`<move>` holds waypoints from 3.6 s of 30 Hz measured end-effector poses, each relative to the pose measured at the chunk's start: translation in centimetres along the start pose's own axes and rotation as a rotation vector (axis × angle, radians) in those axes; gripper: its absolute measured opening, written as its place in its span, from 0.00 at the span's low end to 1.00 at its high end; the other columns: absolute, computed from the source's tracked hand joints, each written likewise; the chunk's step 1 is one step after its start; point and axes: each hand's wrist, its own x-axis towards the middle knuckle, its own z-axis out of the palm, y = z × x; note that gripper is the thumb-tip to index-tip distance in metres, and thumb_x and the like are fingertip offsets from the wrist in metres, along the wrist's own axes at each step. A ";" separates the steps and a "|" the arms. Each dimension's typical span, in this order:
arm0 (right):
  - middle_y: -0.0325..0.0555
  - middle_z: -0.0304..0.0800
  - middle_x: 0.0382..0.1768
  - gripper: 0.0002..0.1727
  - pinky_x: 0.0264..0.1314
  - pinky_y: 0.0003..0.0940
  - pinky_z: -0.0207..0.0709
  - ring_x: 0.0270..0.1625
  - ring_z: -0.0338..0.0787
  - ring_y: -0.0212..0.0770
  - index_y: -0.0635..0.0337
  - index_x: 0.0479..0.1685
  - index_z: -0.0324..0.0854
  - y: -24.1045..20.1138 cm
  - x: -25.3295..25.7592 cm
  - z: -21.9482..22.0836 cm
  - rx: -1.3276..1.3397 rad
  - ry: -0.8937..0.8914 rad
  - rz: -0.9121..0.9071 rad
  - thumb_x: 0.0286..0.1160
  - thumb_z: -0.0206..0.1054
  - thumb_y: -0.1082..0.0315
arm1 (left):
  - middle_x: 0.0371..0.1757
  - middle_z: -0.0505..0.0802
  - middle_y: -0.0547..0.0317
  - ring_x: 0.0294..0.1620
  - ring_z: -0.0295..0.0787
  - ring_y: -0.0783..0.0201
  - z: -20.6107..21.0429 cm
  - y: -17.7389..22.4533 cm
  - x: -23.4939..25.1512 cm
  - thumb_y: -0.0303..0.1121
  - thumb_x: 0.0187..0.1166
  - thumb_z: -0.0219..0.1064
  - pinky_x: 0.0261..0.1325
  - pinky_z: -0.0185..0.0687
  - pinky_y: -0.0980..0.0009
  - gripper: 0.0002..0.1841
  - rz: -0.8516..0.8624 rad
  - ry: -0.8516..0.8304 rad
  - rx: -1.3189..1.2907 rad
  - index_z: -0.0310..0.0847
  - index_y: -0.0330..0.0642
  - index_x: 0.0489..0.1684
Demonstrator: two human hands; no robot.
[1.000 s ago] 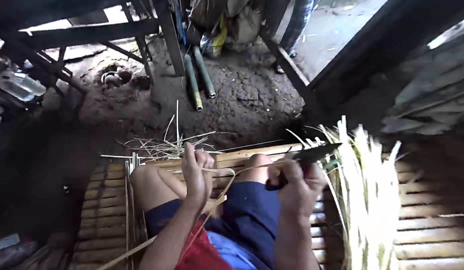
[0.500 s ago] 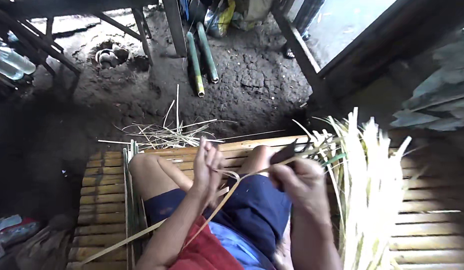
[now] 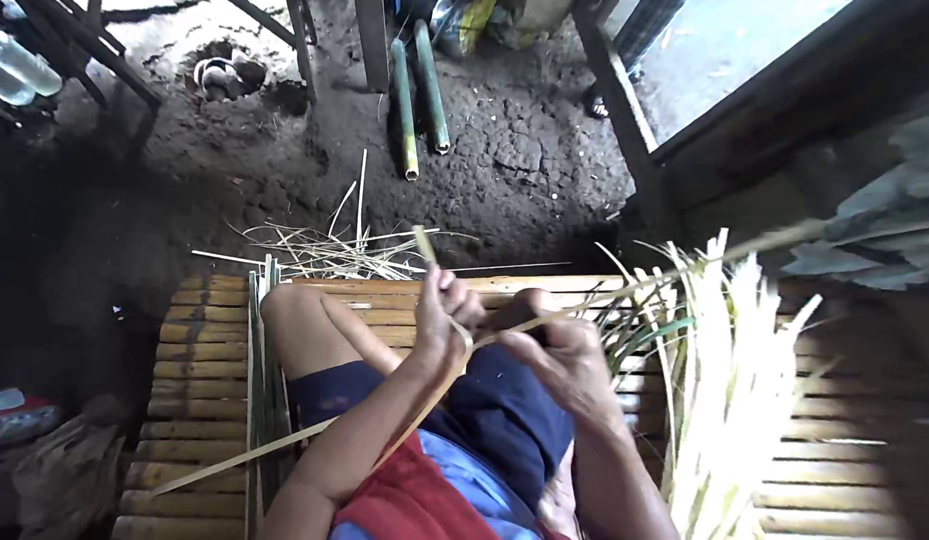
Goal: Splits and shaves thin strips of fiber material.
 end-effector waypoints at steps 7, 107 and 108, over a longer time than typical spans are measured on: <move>0.26 0.83 0.20 0.14 0.25 0.21 0.77 0.21 0.81 0.20 0.53 0.33 0.84 -0.5 0.2 -2.6 -0.194 0.210 0.143 0.78 0.68 0.52 | 0.21 0.83 0.76 0.24 0.83 0.79 -5.1 -0.2 0.5 0.63 0.90 0.35 0.33 0.82 0.81 0.29 -0.056 0.087 0.010 0.76 0.61 0.28; 0.47 0.84 0.29 0.16 0.37 0.37 0.77 0.26 0.79 0.36 0.67 0.50 0.83 -0.2 -32.3 -16.2 -0.244 -0.115 1.758 0.82 0.70 0.59 | 0.79 0.71 0.19 0.81 0.69 0.30 -13.6 11.5 2.1 0.39 0.91 0.55 0.83 0.63 0.41 0.33 0.086 -0.081 1.888 0.53 0.23 0.88; 0.49 0.85 0.31 0.17 0.41 0.39 0.78 0.29 0.80 0.38 0.68 0.52 0.83 -0.4 -33.1 -16.1 -0.244 -0.133 1.805 0.82 0.70 0.59 | 0.78 0.75 0.23 0.80 0.73 0.37 -13.3 10.1 1.5 0.37 0.91 0.54 0.82 0.66 0.48 0.31 -0.043 -0.256 1.804 0.55 0.24 0.87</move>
